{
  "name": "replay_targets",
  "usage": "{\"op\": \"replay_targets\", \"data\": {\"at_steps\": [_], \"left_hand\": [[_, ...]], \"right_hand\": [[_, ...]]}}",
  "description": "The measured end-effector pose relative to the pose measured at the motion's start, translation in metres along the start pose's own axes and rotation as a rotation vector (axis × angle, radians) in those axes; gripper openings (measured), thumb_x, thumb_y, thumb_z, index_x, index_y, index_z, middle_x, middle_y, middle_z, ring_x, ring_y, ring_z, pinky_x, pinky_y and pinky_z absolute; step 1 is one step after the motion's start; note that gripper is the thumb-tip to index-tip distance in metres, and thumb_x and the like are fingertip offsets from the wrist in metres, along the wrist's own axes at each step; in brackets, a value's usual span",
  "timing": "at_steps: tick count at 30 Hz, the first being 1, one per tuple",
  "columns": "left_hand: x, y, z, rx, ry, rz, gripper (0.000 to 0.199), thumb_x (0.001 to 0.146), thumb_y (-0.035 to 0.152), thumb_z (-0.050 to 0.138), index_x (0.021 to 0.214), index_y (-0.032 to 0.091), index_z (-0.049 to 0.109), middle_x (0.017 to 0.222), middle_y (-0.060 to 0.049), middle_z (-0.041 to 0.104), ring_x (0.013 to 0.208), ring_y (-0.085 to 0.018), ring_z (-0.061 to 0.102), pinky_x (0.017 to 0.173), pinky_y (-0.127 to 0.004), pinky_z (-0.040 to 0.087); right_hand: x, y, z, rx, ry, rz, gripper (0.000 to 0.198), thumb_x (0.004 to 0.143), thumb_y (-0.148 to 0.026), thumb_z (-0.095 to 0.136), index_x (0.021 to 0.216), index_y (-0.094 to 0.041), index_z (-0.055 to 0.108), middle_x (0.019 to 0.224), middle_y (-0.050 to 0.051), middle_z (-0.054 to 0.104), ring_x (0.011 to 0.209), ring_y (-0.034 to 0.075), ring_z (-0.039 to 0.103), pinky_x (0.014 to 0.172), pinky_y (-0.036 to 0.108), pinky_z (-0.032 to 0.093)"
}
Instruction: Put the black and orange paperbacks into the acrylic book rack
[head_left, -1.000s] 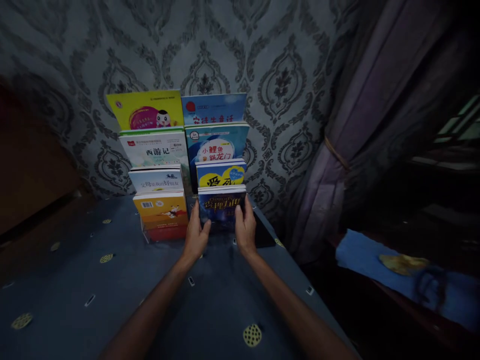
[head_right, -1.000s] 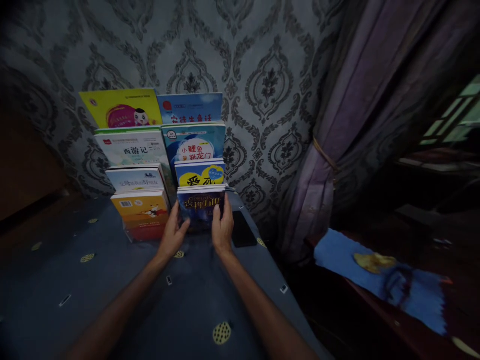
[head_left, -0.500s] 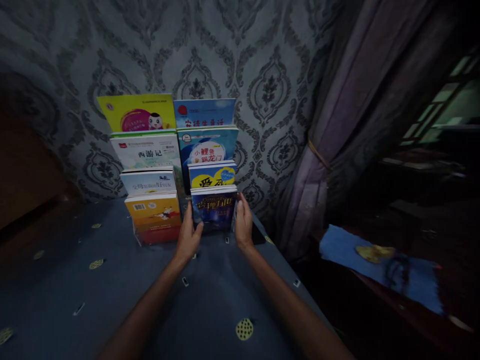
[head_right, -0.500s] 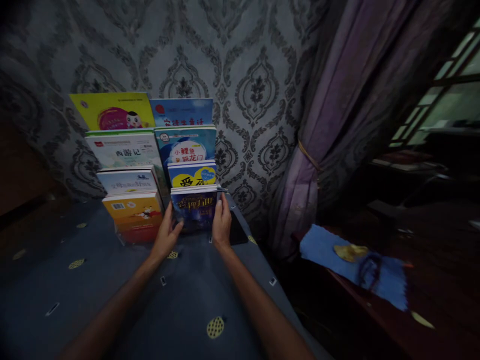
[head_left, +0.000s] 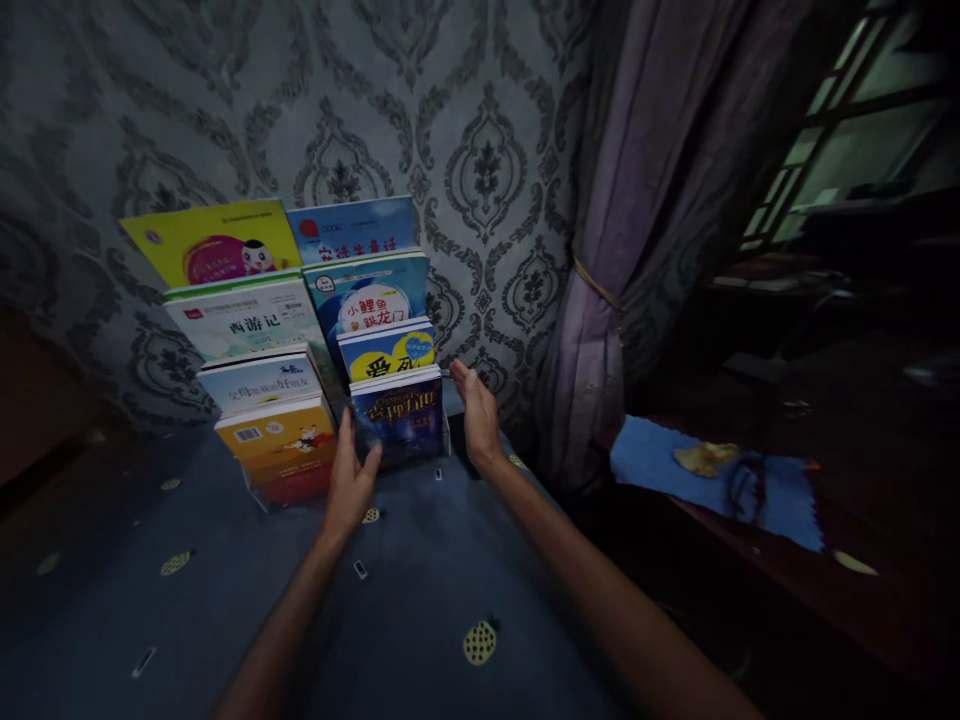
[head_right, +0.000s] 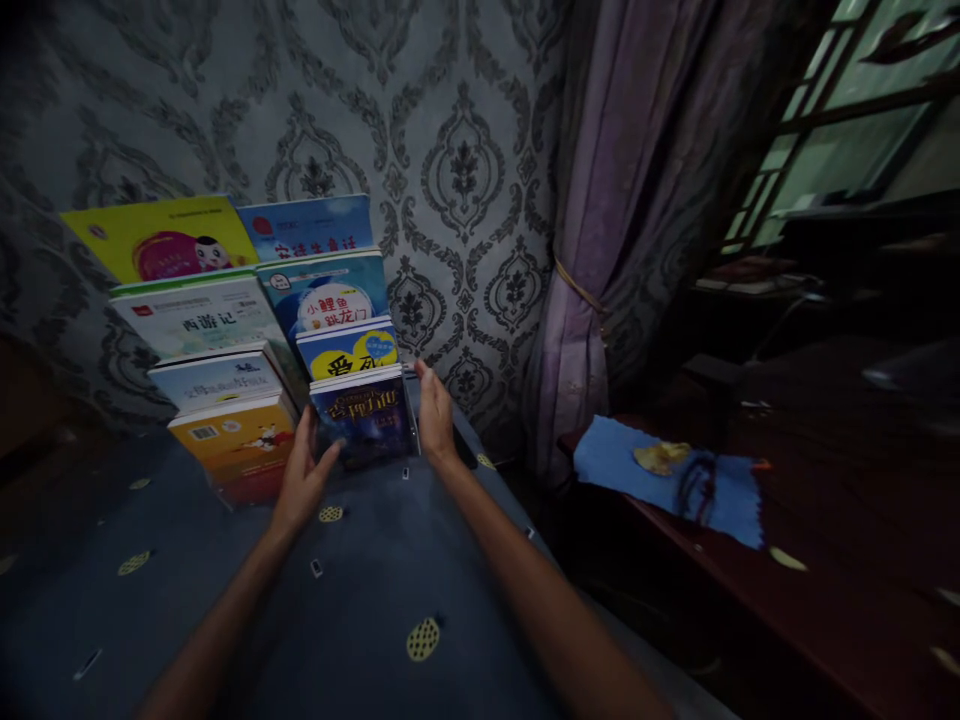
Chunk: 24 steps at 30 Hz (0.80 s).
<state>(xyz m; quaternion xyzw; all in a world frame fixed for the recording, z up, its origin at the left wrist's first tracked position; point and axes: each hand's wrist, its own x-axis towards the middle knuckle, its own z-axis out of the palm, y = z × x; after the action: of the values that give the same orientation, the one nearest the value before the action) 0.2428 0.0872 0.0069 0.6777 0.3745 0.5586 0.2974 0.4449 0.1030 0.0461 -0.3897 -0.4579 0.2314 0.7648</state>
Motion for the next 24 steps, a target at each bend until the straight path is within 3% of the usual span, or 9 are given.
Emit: {"op": "replay_targets", "data": {"at_steps": [4, 7, 11, 15, 19, 24], "left_hand": [[-0.014, 0.023, -0.006, 0.148, -0.014, 0.053, 0.073, 0.097, 0.048, 0.052, 0.16, 0.027, 0.022, 0.167, -0.009, 0.025, 0.154, -0.026, 0.025, 0.125, -0.046, 0.023], [-0.018, 0.041, -0.022, 0.329, -0.037, 0.218, 0.058, 0.1, 0.039, 0.047, 0.155, 0.026, 0.035, 0.16, -0.009, 0.04, 0.149, -0.024, 0.036, 0.125, -0.045, 0.028], [0.001, 0.057, -0.065, 0.603, 0.014, 0.419, 0.046, 0.102, 0.031, 0.042, 0.147, 0.024, 0.047, 0.151, -0.011, 0.052, 0.143, -0.024, 0.045, 0.122, -0.045, 0.034], [0.032, 0.066, -0.114, 0.77, 0.176, 0.394, 0.044, 0.101, 0.034, 0.042, 0.141, 0.02, 0.052, 0.152, -0.015, 0.048, 0.144, -0.029, 0.042, 0.121, -0.051, 0.032], [0.055, 0.058, -0.149, 0.671, 0.365, 0.372, 0.049, 0.1, 0.038, 0.044, 0.146, 0.019, 0.046, 0.156, -0.014, 0.043, 0.149, -0.027, 0.034, 0.125, -0.048, 0.024], [0.073, 0.022, -0.17, 0.238, 0.484, 0.176, 0.059, 0.096, 0.047, 0.051, 0.147, 0.019, 0.043, 0.155, -0.015, 0.045, 0.145, -0.027, 0.043, 0.122, -0.045, 0.031]], "right_hand": [[-0.004, -0.007, -0.004, -0.074, -0.025, -0.045, 0.078, 0.092, -0.077, 0.037, 0.13, -0.015, 0.067, 0.137, 0.015, 0.065, 0.131, 0.028, 0.058, 0.116, 0.049, 0.04], [-0.007, -0.015, -0.007, -0.146, -0.021, -0.105, 0.071, 0.095, -0.073, 0.038, 0.128, -0.018, 0.068, 0.134, 0.013, 0.067, 0.13, 0.028, 0.059, 0.116, 0.05, 0.04], [-0.016, -0.03, -0.009, -0.278, -0.049, -0.26, 0.06, 0.1, -0.063, 0.038, 0.129, -0.02, 0.067, 0.137, 0.012, 0.065, 0.133, 0.028, 0.057, 0.117, 0.051, 0.038], [-0.032, -0.05, -0.002, -0.359, -0.148, -0.425, 0.046, 0.104, -0.048, 0.037, 0.134, -0.024, 0.064, 0.141, 0.008, 0.062, 0.138, 0.027, 0.052, 0.119, 0.053, 0.037], [-0.052, -0.063, 0.017, -0.353, -0.345, -0.523, 0.042, 0.103, -0.04, 0.04, 0.137, -0.026, 0.061, 0.143, 0.007, 0.061, 0.139, 0.027, 0.05, 0.119, 0.054, 0.037], [-0.068, -0.056, 0.064, -0.221, -0.56, -0.332, 0.05, 0.102, -0.048, 0.044, 0.145, -0.026, 0.053, 0.153, 0.006, 0.052, 0.143, 0.025, 0.046, 0.121, 0.048, 0.036]]}}
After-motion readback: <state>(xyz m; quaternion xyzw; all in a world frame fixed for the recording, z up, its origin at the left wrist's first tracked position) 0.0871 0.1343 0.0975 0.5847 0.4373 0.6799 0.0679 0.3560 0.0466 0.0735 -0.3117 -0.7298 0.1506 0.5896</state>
